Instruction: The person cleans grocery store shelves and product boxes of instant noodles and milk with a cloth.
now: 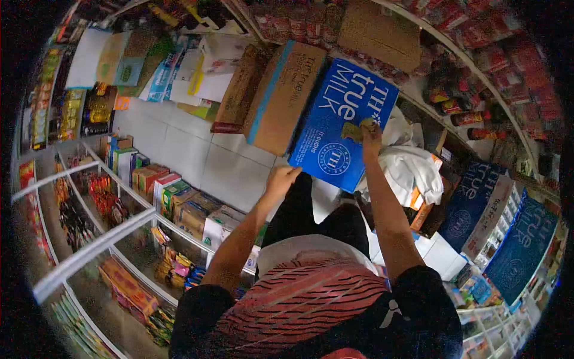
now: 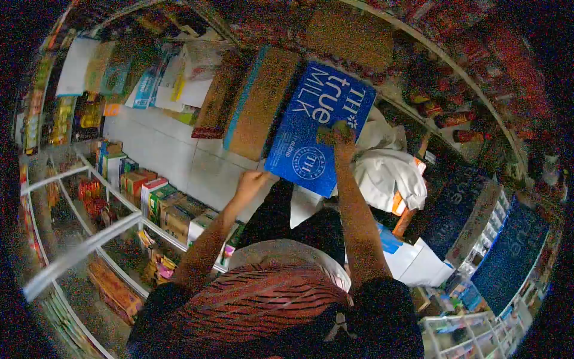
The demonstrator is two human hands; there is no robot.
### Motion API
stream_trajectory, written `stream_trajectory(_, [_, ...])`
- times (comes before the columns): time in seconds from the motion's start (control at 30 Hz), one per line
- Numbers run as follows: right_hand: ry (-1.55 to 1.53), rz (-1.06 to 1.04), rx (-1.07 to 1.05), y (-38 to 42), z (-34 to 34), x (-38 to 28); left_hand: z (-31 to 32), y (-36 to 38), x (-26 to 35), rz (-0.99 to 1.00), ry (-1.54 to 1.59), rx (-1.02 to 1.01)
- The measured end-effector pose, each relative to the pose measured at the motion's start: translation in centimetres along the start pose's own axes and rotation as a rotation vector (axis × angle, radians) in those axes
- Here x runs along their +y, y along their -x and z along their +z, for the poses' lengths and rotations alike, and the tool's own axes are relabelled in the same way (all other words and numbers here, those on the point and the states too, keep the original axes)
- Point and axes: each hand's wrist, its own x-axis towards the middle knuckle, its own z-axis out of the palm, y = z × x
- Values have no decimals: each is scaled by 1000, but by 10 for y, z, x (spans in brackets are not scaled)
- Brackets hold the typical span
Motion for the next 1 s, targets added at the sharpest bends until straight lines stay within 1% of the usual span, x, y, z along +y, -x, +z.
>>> stream_trajectory(0.03, [72,-42,29,0,13,-8,-9,-22,-6,46,-61,-22])
stream_trajectory(0.1, [228,-112,91,7,35,-26,-11,-69,-33,37,-86,-89])
stream_trajectory(0.17, [786,-208,70,29,43,-17,1,-96,-67,35,-100,-149])
stream_trajectory(0.2, [1259,-267,10,54,42,1,8,-111,-83,30,-66,-225])
stream_trajectory(0.23, [1218,-262,-54,79,41,11,15,-123,-88,26,-33,-298])
stream_trajectory(0.27, [1175,-257,-121,103,37,25,14,-127,-71,17,-341,-321])
stream_trajectory(0.3, [1171,-274,-258,114,32,37,17,-131,-72,30,-337,-327])
stream_trajectory(0.33, [1155,-287,-396,123,30,40,20,-134,-77,99,-375,-380])
stream_trajectory(0.37, [1160,-289,-386,118,22,46,23,-137,-83,167,-416,-431])
stream_trajectory(0.43, [1088,-272,-613,108,9,36,27,-140,-75,102,-452,-449])
stream_trajectory(0.47, [895,-69,-607,81,4,33,25,-141,-69,-97,-360,-523])
stream_trajectory(0.5, [741,-50,-446,54,12,-15,21,-141,-59,-299,-263,-591])
stream_trajectory(0.53, [585,-33,-288,25,21,-57,17,-142,-55,-300,-259,-586])
stream_trajectory(0.6, [1181,-550,-57,-35,-4,-11,11,-144,-53,-158,-248,-570])
stream_trajectory(0.63, [752,-206,-153,-67,-17,-12,13,-145,-55,-163,-244,-563])
stream_trajectory(0.67, [912,-373,-94,-92,-20,-26,16,-148,-60,-154,-296,-594])
stream_trajectory(0.73, [825,-479,-18,-152,-37,7,19,-151,-65,-152,-358,-629])
stream_trajectory(0.8, [582,-398,-9,-165,-45,45,21,-149,-71,-295,-207,-584])
stream_trajectory(0.83, [820,-533,113,-157,-32,28,18,-145,-66,-308,-207,-592])
stream_trajectory(0.87, [1059,-677,233,-149,-17,9,16,-144,-59,-268,-207,-565])
stream_trajectory(0.9, [1112,-642,104,-131,-3,-6,15,-144,-53,-225,-203,-532])
stream_trajectory(0.93, [1162,-609,-26,-102,12,-17,18,-144,-56,-231,-193,-527])
stream_trajectory(1.0, [1074,-272,-228,-44,44,-12,22,-146,-70,-95,-251,-444])
